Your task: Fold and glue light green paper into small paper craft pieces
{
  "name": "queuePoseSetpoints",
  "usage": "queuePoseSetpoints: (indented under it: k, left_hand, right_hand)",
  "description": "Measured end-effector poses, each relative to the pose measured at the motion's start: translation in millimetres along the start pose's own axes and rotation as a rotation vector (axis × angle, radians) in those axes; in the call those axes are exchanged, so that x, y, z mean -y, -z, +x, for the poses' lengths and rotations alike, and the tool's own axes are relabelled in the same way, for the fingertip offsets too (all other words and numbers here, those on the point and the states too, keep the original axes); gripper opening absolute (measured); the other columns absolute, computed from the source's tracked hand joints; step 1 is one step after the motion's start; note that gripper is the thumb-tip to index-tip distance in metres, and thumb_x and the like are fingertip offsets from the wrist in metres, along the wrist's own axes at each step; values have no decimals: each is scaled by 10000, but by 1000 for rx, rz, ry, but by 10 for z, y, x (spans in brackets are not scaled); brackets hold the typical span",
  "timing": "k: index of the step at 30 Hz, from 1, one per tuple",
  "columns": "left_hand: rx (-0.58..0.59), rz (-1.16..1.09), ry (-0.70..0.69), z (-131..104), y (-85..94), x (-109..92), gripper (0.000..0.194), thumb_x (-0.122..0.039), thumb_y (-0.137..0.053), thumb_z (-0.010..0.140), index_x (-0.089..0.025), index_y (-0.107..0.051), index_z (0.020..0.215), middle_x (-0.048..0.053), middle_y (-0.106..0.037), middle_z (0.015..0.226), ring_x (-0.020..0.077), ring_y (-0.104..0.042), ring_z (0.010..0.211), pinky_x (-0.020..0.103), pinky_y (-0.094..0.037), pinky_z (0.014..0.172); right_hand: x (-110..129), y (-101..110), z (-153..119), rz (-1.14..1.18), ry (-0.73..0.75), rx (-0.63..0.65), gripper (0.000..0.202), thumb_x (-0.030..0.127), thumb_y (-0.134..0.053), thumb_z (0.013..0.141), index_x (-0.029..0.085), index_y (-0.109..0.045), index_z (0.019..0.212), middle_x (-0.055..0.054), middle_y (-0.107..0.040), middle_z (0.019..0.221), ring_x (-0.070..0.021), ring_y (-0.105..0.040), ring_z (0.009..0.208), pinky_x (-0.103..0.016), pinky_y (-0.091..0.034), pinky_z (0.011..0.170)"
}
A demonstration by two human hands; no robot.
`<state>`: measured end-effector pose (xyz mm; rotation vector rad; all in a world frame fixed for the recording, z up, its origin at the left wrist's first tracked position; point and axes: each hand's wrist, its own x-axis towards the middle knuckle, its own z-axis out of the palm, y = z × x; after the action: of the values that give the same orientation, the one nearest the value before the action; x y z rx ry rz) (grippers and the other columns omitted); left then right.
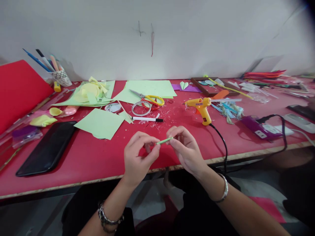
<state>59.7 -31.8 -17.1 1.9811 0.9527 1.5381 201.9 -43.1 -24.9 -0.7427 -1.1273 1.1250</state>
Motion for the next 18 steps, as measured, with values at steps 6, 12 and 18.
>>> queuePoseSetpoints:
  k: [6, 12, 18]
  left_hand:
    - [-22, 43, -62, -3, 15, 0, 107, -62, -575, 718, -164, -585, 747, -28, -494, 657, 67, -461, 554, 193, -387, 522]
    - [-32, 7, -35, 15, -1, 25, 108, -57, -567, 716, -165, -570, 716, -40, -462, 614, 63, -446, 526, 188, -368, 487]
    - [-57, -19, -15, -8, -2, 30, 103, -63, -563, 719, -165, -551, 707, -46, -441, 600, 66, -432, 533, 196, -359, 500]
  right_hand:
    - [4, -1, 5, -5, -5, -4, 66, 155, -585, 749, 218, -564, 751, 26, -497, 741, -91, -448, 664, -227, -368, 629]
    - [-26, 15, 23, -47, 18, -5, 64, 152, -599, 743, 216, -590, 745, 21, -501, 717, -94, -449, 662, -222, -373, 608]
    - [-33, -1, 15, -155, 65, -8, 74, 173, -608, 734, 233, -606, 777, 20, -510, 704, -100, -461, 641, -224, -398, 581]
